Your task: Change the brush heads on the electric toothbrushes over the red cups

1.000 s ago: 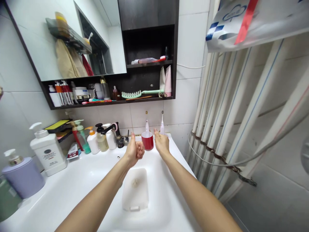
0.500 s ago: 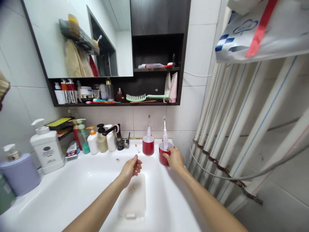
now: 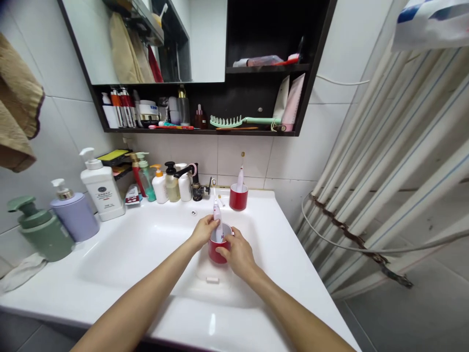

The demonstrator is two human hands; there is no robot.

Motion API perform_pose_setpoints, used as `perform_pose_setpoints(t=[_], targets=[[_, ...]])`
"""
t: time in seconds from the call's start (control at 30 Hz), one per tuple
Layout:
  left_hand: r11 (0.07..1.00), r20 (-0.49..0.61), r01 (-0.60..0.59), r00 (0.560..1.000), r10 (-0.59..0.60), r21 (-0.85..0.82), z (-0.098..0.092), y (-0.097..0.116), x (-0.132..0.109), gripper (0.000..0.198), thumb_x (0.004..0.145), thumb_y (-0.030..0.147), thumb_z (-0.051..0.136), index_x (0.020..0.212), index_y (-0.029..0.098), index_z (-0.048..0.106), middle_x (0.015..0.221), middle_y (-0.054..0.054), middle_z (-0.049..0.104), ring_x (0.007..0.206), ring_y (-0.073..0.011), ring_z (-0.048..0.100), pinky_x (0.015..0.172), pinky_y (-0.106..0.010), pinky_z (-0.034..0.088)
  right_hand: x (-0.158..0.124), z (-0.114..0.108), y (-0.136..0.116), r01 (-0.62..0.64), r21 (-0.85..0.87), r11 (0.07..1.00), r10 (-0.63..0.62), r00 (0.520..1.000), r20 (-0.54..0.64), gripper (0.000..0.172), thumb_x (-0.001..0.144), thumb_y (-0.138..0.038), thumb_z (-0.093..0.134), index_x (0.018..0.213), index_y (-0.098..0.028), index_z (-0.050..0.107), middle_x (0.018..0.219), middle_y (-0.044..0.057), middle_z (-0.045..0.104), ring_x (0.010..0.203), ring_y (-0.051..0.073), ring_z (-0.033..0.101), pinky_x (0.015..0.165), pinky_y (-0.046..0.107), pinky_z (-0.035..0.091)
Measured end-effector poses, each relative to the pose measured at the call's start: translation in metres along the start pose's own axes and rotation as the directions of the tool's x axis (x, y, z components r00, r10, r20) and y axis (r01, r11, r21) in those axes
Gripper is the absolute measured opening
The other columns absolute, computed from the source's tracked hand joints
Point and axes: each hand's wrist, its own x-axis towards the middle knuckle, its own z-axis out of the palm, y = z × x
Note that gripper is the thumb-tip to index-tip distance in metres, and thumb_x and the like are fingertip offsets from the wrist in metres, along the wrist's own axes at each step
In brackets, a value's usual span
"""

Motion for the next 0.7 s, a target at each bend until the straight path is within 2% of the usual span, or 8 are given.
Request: perform_pose_setpoints(t=[0.17,0.4,0.53,0.63,0.7], targets=[[0.995,-0.113,-0.047,0.993,0.036,-0.093,-0.018,-0.006,0.003,0.012,0.056,0.019,0.05,0.067,0.014,0.05,0.058,0.002,0.051,0.053,-0.0071,0.045,0.053,-0.019,0.034,0.006,0.018,-0.004,-0.007,-0.05,0.999,0.008,1.0,0.016,0.013,0.062,-0.031,0.048,0.066,-0.019,0.053,0.106,0.009,0.041,0.088,0.019,0.046,0.067,0.029,0.037],[0.971,-0.251,-0.134,0.965,0.082,-0.198,-0.039,0.019,0.0,0.017,0.057,0.025,0.051,0.07,0.015,0.047,0.064,0.003,0.051,0.058,-0.0064,0.045,0.058,-0.019,0.035,0.007,0.028,0.001,-0.061,-0.055,0.997,0.065,0.996,0.058,0.013,0.063,-0.032,0.047,0.067,-0.02,0.052,0.106,0.006,0.04,0.089,0.019,0.045,0.067,0.029,0.036],[0.952,-0.271,-0.171,0.958,0.1,-0.255,-0.043,0.032,-0.012,0.02,0.054,0.025,0.055,0.07,0.014,0.048,0.061,0.003,0.051,0.055,-0.006,0.044,0.056,-0.019,0.035,0.006,0.034,0.001,-0.086,-0.07,0.994,0.091,0.994,0.067,0.015,0.062,-0.034,0.048,0.065,-0.021,0.052,0.108,0.006,0.039,0.089,0.02,0.045,0.066,0.03,0.036],[0.95,-0.263,-0.14,0.963,0.065,-0.281,-0.04,0.039,-0.02,0.02,0.054,0.025,0.055,0.069,0.015,0.047,0.056,0.004,0.049,0.05,-0.0052,0.042,0.052,-0.018,0.034,0.005,0.034,0.001,-0.103,-0.066,0.992,0.109,0.991,0.084,0.013,0.062,-0.032,0.048,0.065,-0.02,0.053,0.107,0.007,0.04,0.091,0.021,0.044,0.067,0.03,0.036],[0.948,-0.218,-0.103,0.975,0.037,-0.302,-0.036,0.04,-0.025,0.02,0.053,0.026,0.056,0.068,0.015,0.046,0.054,0.005,0.048,0.048,-0.0049,0.041,0.051,-0.018,0.033,0.005,0.029,0.001,-0.11,-0.049,0.993,0.115,0.988,0.102,0.013,0.06,-0.029,0.049,0.069,-0.021,0.053,0.107,0.007,0.041,0.095,0.022,0.041,0.068,0.031,0.036]])
